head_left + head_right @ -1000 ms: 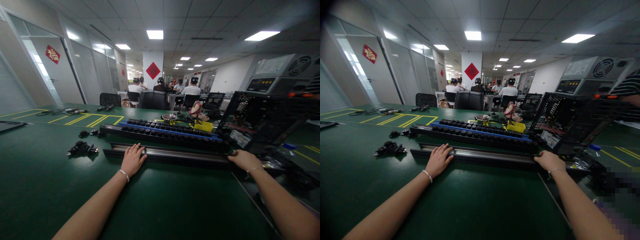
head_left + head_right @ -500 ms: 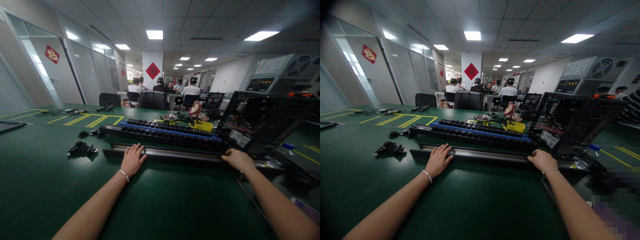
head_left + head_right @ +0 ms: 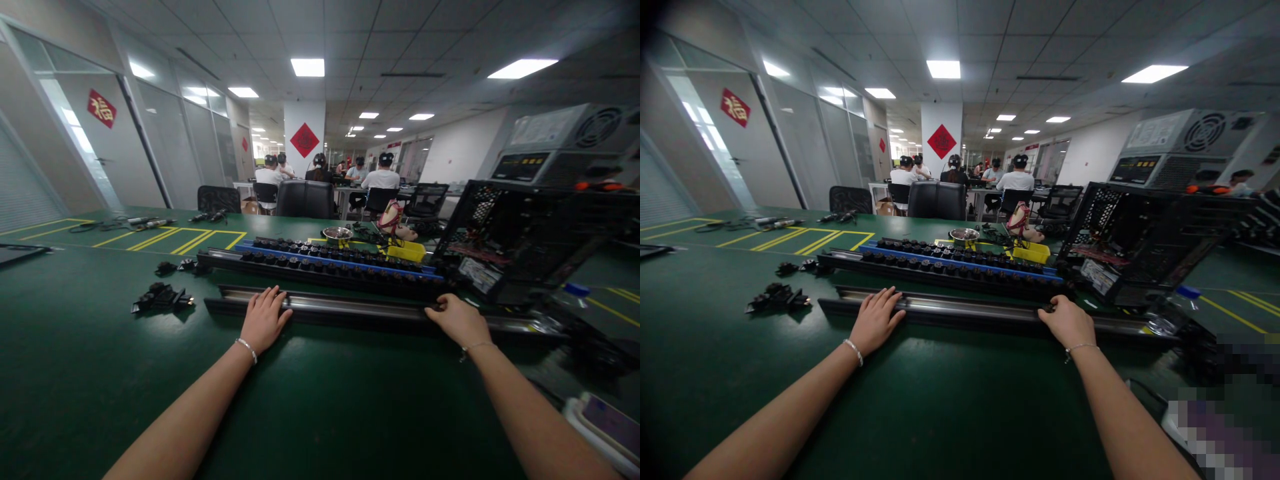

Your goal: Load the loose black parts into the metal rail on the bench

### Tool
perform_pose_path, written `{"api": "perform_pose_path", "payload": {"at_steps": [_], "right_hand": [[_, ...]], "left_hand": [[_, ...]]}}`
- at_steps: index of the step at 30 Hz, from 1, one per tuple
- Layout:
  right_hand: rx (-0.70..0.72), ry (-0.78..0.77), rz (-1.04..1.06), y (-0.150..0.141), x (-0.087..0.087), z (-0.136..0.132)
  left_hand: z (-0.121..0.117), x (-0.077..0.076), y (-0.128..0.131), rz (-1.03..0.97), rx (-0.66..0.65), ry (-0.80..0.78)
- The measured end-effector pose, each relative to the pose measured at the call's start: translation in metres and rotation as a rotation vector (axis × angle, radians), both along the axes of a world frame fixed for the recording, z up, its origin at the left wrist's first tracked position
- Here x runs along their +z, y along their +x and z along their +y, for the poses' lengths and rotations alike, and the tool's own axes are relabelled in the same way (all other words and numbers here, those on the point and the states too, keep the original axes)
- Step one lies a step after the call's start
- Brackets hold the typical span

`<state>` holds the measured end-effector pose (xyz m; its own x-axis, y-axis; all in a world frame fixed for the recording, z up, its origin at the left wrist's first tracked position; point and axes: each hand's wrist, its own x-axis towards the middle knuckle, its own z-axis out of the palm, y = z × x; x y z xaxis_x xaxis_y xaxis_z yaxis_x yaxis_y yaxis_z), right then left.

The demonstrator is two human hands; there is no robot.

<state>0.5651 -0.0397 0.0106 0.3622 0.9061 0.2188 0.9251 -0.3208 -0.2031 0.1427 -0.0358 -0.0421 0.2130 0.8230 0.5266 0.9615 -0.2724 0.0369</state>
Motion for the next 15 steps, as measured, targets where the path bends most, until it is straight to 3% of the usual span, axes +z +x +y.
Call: {"api": "perform_pose_path", "payload": {"at_steps": [7,15], "right_hand": [[0.001,0.069,0.055,-0.017,-0.005,-0.005],[0.069,0.263,0.134,-0.029,-0.026,-0.006]], "left_hand": [[-0.001,0.001,0.0,-0.005,-0.002,-0.006],[0.004,-0.003,0.0,-0.002,0.018,-0.035]]}}
